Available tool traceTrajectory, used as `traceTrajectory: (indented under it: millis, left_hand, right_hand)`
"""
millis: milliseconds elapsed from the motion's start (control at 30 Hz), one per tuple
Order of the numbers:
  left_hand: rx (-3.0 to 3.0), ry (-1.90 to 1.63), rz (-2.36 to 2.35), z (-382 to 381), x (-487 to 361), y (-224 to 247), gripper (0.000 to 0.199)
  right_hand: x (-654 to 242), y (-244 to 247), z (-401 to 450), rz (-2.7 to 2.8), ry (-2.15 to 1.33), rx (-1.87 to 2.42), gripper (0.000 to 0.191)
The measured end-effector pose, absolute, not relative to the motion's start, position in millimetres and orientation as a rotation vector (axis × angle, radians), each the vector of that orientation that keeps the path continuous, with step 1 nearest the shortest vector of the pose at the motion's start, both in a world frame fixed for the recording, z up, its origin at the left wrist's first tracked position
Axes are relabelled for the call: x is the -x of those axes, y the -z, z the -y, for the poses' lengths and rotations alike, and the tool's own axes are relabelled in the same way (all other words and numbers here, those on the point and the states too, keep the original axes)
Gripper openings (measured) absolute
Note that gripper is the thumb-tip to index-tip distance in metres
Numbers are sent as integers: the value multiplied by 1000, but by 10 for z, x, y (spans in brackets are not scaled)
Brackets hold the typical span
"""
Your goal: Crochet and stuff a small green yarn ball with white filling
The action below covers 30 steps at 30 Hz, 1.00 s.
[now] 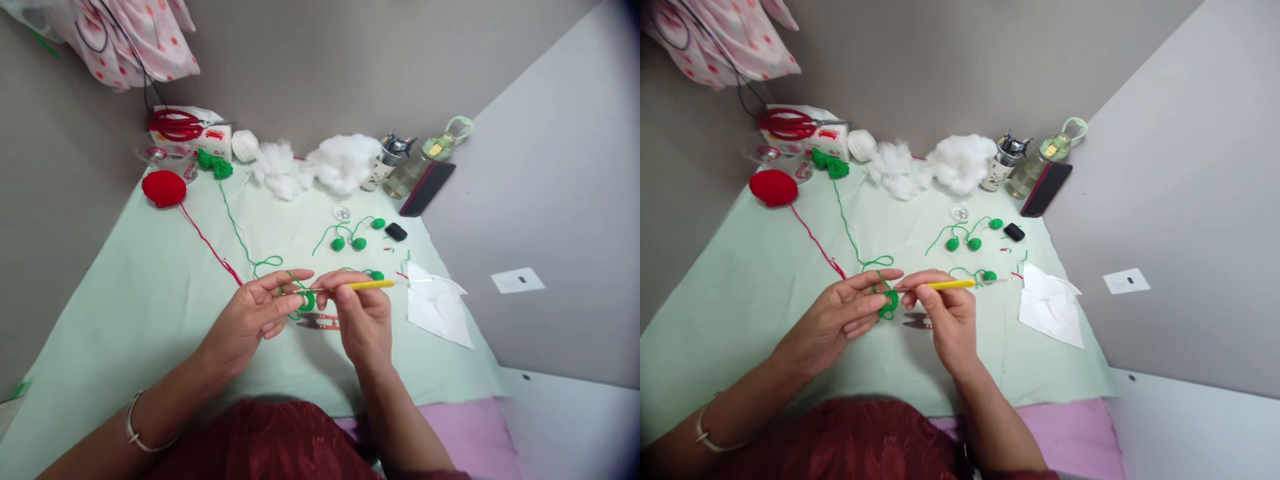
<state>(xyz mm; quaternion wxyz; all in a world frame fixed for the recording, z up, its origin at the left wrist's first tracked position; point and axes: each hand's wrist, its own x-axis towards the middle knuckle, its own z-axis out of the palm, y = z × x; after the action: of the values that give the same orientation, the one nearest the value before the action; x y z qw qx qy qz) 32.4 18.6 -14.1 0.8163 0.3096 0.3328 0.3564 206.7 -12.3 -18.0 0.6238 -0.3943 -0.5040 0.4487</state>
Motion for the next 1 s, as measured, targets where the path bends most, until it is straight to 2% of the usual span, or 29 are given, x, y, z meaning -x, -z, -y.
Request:
traceTrajectory:
  millis: [133,267,400,467,600,700,800,900,933,1000]
  left_hand:
    - [-672,-784,-728,-185,-307,119,26]
    - [-684,-845,-795,-168,-322,97,31]
    - [-601,-764,-699,-191,-330,133,38]
    - [-548,-708,-644,-218,-322,152,37]
    - [-558,-741,-681,-241,-302,139,32]
    - [-675,-819,-754,-201,-316,112,36]
    - [-724,-873,-794,-152,-353,115,45]
    - [-632,-824,-739,-154,-373,131,45]
    - [-589,-792,-714,-170,-369,132,42]
    - [-522,-764,-680,-213,-345,126,35]
  right_hand:
    - [-2094,137,144,1173,-1025,901,19]
    - [-2092,136,227,1631,-484,1038,25]
    - [-2077,187,281,1983,-33,1036,42]
    - [-2080,189,267,1933,-94,1039,43]
    - [-2106,137,166,1445,-640,1023,22]
    - [-2088,130,114,1264,-870,969,23]
    - [-2017,196,145,1488,-569,1078,20]
    - [-1969,266,199,1708,-124,1097,33]
    - [-1971,270,206,1710,-103,1081,35]
    - [-1999,243,196,1580,-268,1079,31]
